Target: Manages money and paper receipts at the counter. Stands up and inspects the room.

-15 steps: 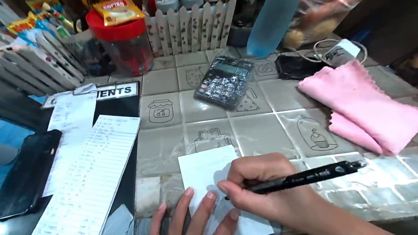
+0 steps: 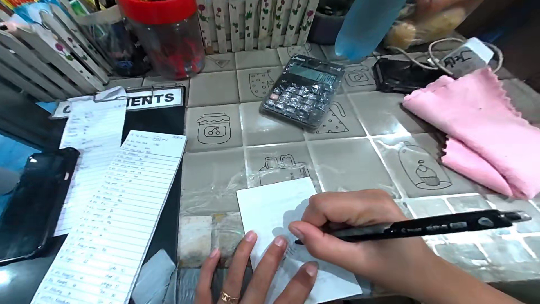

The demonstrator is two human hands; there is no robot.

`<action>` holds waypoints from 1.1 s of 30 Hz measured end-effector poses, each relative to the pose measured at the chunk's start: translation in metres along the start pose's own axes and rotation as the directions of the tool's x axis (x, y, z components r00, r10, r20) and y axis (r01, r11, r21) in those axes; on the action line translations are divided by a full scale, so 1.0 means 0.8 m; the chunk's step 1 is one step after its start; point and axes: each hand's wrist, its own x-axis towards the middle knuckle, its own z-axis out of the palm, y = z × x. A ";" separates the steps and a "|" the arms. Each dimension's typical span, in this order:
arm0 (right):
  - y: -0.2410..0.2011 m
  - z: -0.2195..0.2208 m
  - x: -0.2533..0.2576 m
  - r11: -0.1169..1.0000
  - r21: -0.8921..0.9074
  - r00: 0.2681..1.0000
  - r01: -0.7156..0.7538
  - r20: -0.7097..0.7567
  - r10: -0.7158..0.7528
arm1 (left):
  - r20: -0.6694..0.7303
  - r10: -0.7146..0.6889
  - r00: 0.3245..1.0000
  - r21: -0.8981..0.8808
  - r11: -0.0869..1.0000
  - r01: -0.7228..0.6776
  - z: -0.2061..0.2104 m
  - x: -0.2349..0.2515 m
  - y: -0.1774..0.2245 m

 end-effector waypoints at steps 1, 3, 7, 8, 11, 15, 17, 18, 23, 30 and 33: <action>0.000 0.000 0.000 1.000 -0.001 1.000 -0.003 0.002 0.003 | 0.001 0.000 1.000 0.000 1.000 0.000 0.000 0.000 0.000; -0.001 -0.001 0.000 1.000 -0.006 1.000 -0.017 0.006 0.017 | 0.004 0.003 1.000 0.004 1.000 -0.003 0.000 0.000 0.000; -0.001 -0.001 0.001 1.000 -0.007 1.000 -0.017 -0.010 0.017 | 0.015 0.003 1.000 0.015 1.000 -0.004 -0.001 0.000 0.000; -0.001 -0.001 0.001 1.000 -0.006 1.000 -0.016 -0.006 0.016 | 0.016 0.003 1.000 0.014 1.000 -0.003 -0.001 0.000 0.000; -0.002 -0.002 0.003 1.000 -0.008 1.000 -0.021 -0.006 0.021 | 0.012 -0.001 1.000 0.013 1.000 0.001 -0.001 0.000 0.000; -0.002 -0.001 0.003 1.000 -0.021 1.000 -0.011 -0.012 0.011 | 0.011 0.000 1.000 0.011 1.000 -0.001 0.000 0.000 0.000; -0.002 -0.001 0.002 0.999 -0.033 1.000 -0.014 -0.017 0.014 | 0.014 0.002 1.000 0.011 1.000 -0.002 -0.001 0.000 0.000; -0.003 -0.001 0.002 0.999 -0.040 0.999 -0.021 -0.025 0.020 | 0.017 0.003 1.000 0.014 1.000 -0.004 -0.001 0.000 0.000; -0.004 -0.002 0.003 1.000 -0.015 0.999 -0.026 -0.021 0.026 | 0.017 0.008 1.000 0.024 1.000 -0.008 0.000 -0.001 0.000; -0.006 -0.003 0.003 0.998 -0.035 0.999 -0.046 -0.027 0.045 | 0.023 0.016 1.000 0.023 1.000 -0.016 -0.001 0.000 -0.001; -0.005 -0.007 0.004 0.998 -0.037 0.999 -0.049 -0.015 0.049 | 0.020 0.022 1.000 0.024 0.999 -0.022 -0.001 0.002 -0.001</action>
